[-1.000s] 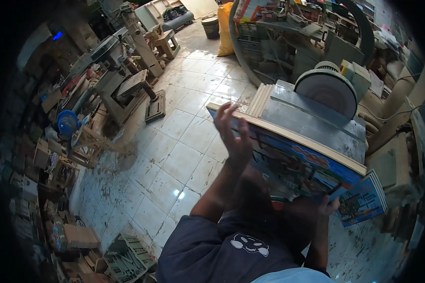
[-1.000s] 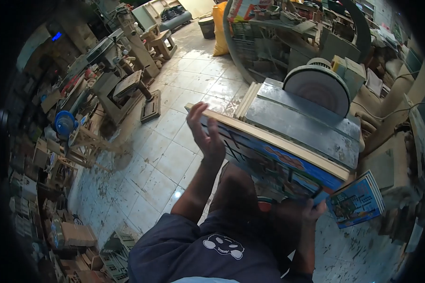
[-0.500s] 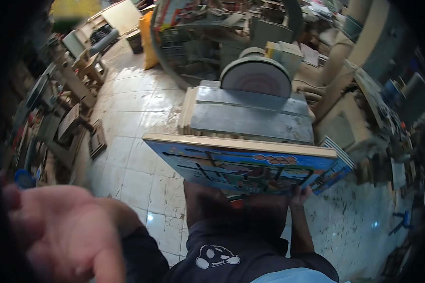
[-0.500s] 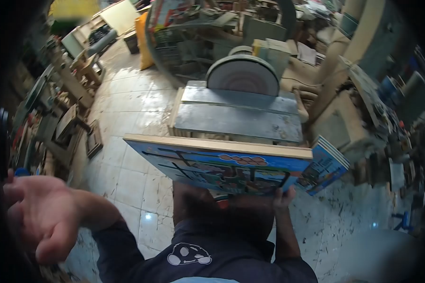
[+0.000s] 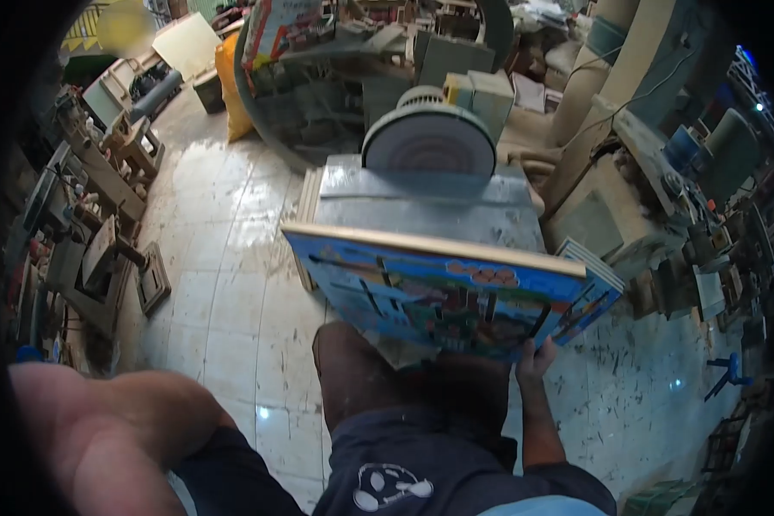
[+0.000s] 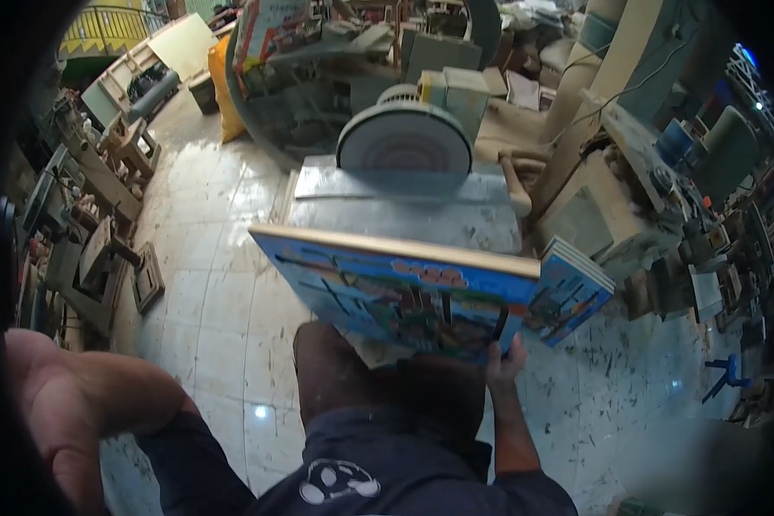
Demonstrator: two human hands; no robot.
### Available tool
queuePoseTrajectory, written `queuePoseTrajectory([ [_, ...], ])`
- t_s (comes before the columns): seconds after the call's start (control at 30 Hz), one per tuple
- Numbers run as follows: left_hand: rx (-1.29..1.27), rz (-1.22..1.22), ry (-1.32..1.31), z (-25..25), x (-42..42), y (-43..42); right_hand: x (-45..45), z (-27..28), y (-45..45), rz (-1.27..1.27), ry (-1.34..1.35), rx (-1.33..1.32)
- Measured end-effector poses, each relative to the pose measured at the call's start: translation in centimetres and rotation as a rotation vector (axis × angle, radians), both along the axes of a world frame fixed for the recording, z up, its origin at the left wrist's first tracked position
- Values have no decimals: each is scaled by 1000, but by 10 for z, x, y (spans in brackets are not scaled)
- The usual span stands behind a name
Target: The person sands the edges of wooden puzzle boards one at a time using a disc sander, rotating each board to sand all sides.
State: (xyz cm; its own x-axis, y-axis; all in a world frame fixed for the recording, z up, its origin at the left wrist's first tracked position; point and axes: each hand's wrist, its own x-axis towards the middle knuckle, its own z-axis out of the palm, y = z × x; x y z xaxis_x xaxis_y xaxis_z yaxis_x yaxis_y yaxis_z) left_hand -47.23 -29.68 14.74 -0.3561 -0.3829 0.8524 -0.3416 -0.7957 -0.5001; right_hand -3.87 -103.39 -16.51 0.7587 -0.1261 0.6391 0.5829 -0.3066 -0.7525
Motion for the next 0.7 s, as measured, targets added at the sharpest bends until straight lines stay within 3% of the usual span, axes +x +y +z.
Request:
queuePoseTrajectory([
  [0.07, 42, -13, -71, 19, 121, -133, -1, -9, 5, -25, 9, -19],
  [0.17, 43, 28, -218, -71, 19, -29, -3, -9, 1, -6, 50, -64],
  [0.3, 25, 63, -343, -247, -117, 90, 8, -5, 9, -17, -1, -65],
  [0.33, 23, 49, -324, -264, -139, 105, 4, 3, 12, 8, 56, -33],
  [0.53, 149, 58, -149, -133, -204, 49, -2, -17, 15, 128, 175, 153],
  [0.57, 168, 66, -121, -87, -97, -50, 7, -31, 10, 104, 148, 127],
  [0.6, 185, 73, -74, -61, -117, -44, 6, -47, 6, 79, 138, 99],
  [0.67, 201, 96, 15, 13, -53, -113, 1, -24, 16, 133, 215, 200],
  [0.7, 205, 116, 44, 49, 42, -196, 6, -36, 11, 163, 233, 197],
])
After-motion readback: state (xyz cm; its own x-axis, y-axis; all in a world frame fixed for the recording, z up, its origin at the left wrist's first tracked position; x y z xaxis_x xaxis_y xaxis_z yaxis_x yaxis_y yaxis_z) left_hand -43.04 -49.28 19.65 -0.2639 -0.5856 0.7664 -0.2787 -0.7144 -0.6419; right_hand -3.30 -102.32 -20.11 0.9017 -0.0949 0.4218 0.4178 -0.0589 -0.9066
